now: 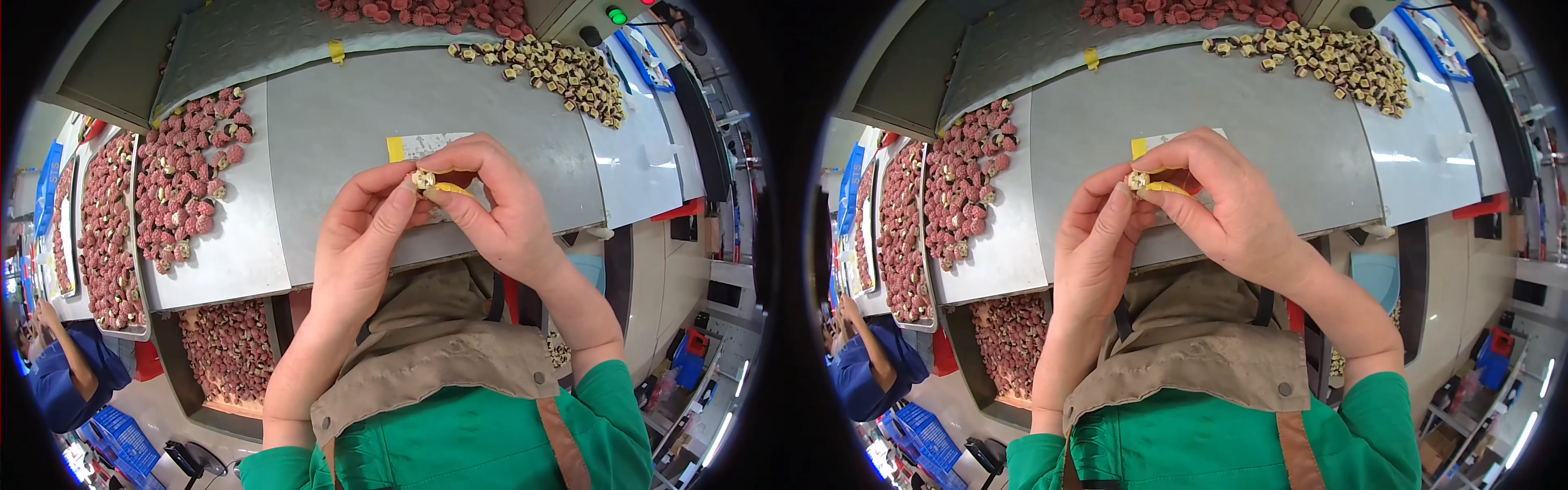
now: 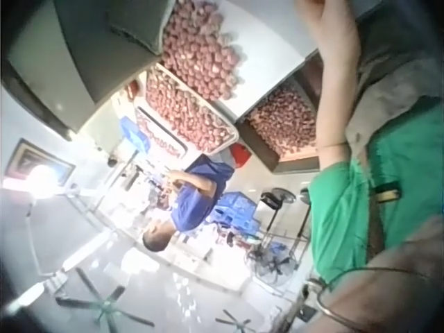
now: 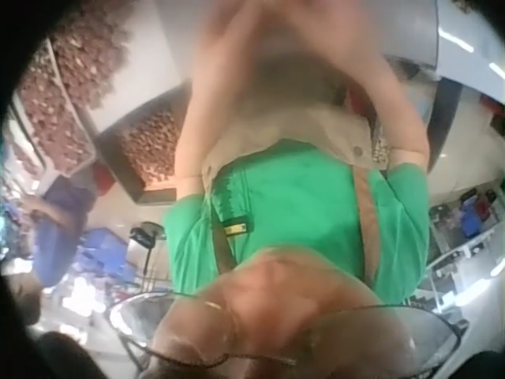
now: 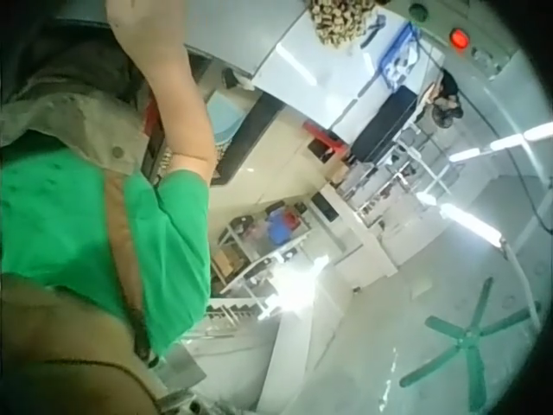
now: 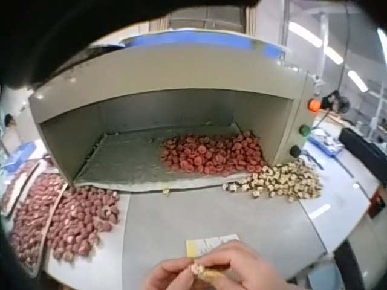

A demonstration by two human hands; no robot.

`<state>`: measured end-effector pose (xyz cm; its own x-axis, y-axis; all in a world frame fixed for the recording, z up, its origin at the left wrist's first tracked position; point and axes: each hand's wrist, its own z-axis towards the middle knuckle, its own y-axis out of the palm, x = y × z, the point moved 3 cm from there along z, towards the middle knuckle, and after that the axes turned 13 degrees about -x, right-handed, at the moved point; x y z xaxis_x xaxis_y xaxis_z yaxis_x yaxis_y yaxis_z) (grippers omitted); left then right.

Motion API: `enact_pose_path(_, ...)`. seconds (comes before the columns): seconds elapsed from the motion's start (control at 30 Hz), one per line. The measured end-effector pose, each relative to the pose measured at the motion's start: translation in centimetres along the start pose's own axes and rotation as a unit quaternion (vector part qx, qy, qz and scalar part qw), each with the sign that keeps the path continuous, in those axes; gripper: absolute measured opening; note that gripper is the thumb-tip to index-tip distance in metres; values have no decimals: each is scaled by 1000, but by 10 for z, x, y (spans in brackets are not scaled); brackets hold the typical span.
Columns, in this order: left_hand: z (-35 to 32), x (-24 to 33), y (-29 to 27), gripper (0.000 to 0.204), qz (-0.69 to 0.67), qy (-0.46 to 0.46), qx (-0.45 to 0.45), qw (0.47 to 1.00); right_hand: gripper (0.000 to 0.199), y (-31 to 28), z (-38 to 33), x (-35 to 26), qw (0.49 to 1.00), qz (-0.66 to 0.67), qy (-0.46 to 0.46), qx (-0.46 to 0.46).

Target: The person assembles miniature figurine pieces by picking up components, applying adhesive from a container, and joining the parts together by hand.

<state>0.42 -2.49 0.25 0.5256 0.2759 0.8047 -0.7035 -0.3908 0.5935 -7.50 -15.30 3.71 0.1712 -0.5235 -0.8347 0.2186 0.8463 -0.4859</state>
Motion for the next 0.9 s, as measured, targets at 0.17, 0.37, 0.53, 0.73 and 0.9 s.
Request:
enact_pose_path(0.17,-2,-3,2,30,65,80,18,994,23,7,-5,-1,993,-107,-42,36)
enact_pose_path(0.37,2,4,-1,35,7,-31,-28,999,28,-4,-6,-6,993,-102,-40,36)
enact_pose_path(0.53,1,5,15,54,29,3,-8,1000,27,-7,-2,1,994,-82,-63,-32)
enact_pose_path(0.73,1,-3,20,54,175,23,-18,984,27,-10,-5,6,994,-88,-68,-25)
enact_pose_path(0.9,-7,4,20,51,179,17,4,984,30,-5,-3,1,989,-114,-86,-25)
